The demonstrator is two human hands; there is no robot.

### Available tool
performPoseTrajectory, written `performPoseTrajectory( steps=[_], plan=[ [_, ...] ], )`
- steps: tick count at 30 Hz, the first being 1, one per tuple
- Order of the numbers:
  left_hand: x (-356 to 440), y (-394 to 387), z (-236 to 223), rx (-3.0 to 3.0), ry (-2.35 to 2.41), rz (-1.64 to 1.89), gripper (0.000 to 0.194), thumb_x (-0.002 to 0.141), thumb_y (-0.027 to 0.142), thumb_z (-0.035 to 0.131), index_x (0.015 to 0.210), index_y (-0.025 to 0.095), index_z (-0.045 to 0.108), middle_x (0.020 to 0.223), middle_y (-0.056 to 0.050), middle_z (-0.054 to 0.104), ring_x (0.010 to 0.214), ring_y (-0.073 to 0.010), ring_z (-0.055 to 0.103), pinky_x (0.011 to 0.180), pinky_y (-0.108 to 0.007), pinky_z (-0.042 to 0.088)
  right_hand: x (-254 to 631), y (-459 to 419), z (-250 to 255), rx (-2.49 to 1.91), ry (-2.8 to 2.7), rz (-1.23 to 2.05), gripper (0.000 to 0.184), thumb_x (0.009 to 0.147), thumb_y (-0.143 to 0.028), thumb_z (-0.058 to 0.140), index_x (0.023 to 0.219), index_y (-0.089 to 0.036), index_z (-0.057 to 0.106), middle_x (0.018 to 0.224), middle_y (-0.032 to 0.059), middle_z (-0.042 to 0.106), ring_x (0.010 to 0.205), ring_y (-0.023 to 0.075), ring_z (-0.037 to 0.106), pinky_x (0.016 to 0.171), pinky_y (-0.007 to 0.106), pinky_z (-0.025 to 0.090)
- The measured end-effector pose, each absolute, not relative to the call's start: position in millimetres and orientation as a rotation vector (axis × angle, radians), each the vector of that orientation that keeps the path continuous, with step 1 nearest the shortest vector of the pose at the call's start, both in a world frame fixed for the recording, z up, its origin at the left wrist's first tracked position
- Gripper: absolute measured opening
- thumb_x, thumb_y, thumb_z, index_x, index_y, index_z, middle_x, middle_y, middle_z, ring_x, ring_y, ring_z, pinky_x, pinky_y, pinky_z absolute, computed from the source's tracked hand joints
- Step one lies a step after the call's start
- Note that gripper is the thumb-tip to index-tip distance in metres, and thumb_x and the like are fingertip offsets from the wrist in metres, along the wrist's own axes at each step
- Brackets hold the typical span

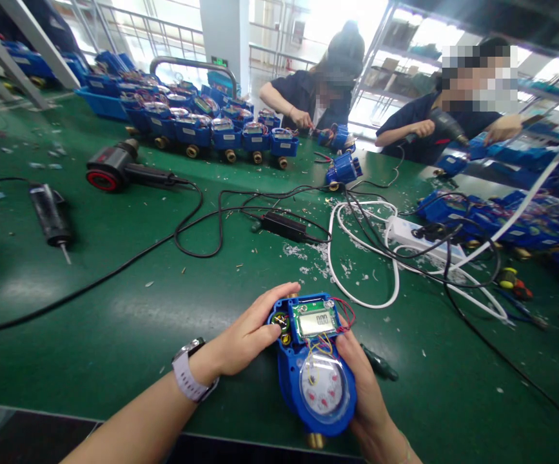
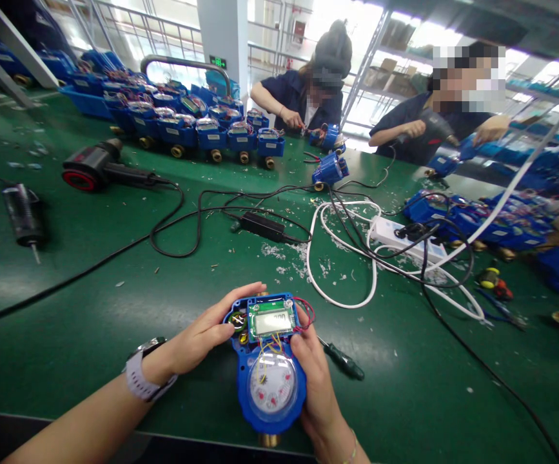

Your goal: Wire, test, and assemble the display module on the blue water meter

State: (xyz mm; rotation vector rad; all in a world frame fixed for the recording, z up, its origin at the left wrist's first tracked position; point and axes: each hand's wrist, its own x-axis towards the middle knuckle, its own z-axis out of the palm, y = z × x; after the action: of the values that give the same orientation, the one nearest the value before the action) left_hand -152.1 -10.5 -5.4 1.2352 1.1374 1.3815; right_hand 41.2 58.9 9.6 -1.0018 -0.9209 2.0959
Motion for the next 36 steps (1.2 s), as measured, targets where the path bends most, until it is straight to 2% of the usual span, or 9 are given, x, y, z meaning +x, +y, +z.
performPoseTrajectory(
  steps=[3,7,14,19,27,32,36],
  plan=[
    [-151.6,-7.1,-5.0,1.148,1.119,1.409,0.055,0.086,0.034,0.055,0.14,0.022,0.048,0.148,-0.009,0.048,0.137,-0.0329,0.041,0.116,-0.049,0.028,38.8,55.6,13.6,-1.036,-0.929,2.07,0.064,0.081,-0.043,0.076,0.138,-0.026,0.051,0.128,0.0062,0.062,0.112,0.0265,0.061,0.099,0.039,0.045],
    [-148.9,-3.6,-3.9,1.045,1.198,1.454,0.049,0.08,0.026,0.057,0.128,0.021,0.061,0.143,-0.009,0.054,0.136,-0.0334,0.043,0.117,-0.05,0.026,37.6,54.2,13.9,-1.007,-0.962,2.074,0.065,0.082,-0.044,0.074,0.14,-0.026,0.049,0.132,0.0071,0.06,0.113,0.0274,0.06,0.098,0.039,0.046],
    [-146.4,-1.3,3.6,0.882,1.231,1.502,0.045,0.073,0.019,0.06,0.117,0.021,0.071,0.139,-0.009,0.059,0.137,-0.0322,0.044,0.118,-0.05,0.025,37.1,54.3,12.7,-1.025,-1.005,2.062,0.06,0.082,-0.045,0.075,0.135,-0.027,0.052,0.13,0.0067,0.061,0.114,0.027,0.06,0.098,0.039,0.046],
    [-144.6,0.1,5.1,0.852,1.246,1.527,0.042,0.074,0.018,0.058,0.114,0.021,0.073,0.133,-0.008,0.064,0.137,-0.0323,0.044,0.118,-0.051,0.025,34.1,52.2,15.2,-1.026,-1.024,2.038,0.059,0.081,-0.046,0.075,0.134,-0.028,0.053,0.13,0.0061,0.061,0.117,0.0281,0.058,0.101,0.04,0.045],
    [-146.4,0.7,2.3,0.902,1.284,1.493,0.044,0.076,0.019,0.054,0.117,0.02,0.071,0.137,-0.009,0.06,0.139,-0.0327,0.041,0.118,-0.051,0.025,32.1,51.3,16.2,-1.007,-0.999,2.031,0.064,0.082,-0.044,0.075,0.137,-0.024,0.05,0.131,0.009,0.06,0.117,0.029,0.058,0.1,0.041,0.047],
    [-149.3,-2.5,-0.3,0.919,1.254,1.469,0.049,0.073,0.019,0.055,0.121,0.023,0.068,0.14,-0.004,0.058,0.142,-0.0316,0.035,0.121,-0.051,0.017,33.9,52.6,13.2,-0.995,-1.031,2.034,0.061,0.083,-0.045,0.073,0.136,-0.025,0.051,0.133,0.0081,0.059,0.12,0.029,0.056,0.101,0.041,0.045],
    [-150.8,-4.0,-2.4,0.866,1.09,1.504,0.056,0.075,0.021,0.054,0.13,0.022,0.06,0.139,-0.006,0.059,0.134,-0.0319,0.045,0.116,-0.049,0.028,39.9,57.1,5.9,-0.997,-1.028,2.052,0.06,0.082,-0.045,0.074,0.136,-0.028,0.054,0.131,0.0066,0.06,0.118,0.0286,0.058,0.101,0.041,0.045]
  ],
)
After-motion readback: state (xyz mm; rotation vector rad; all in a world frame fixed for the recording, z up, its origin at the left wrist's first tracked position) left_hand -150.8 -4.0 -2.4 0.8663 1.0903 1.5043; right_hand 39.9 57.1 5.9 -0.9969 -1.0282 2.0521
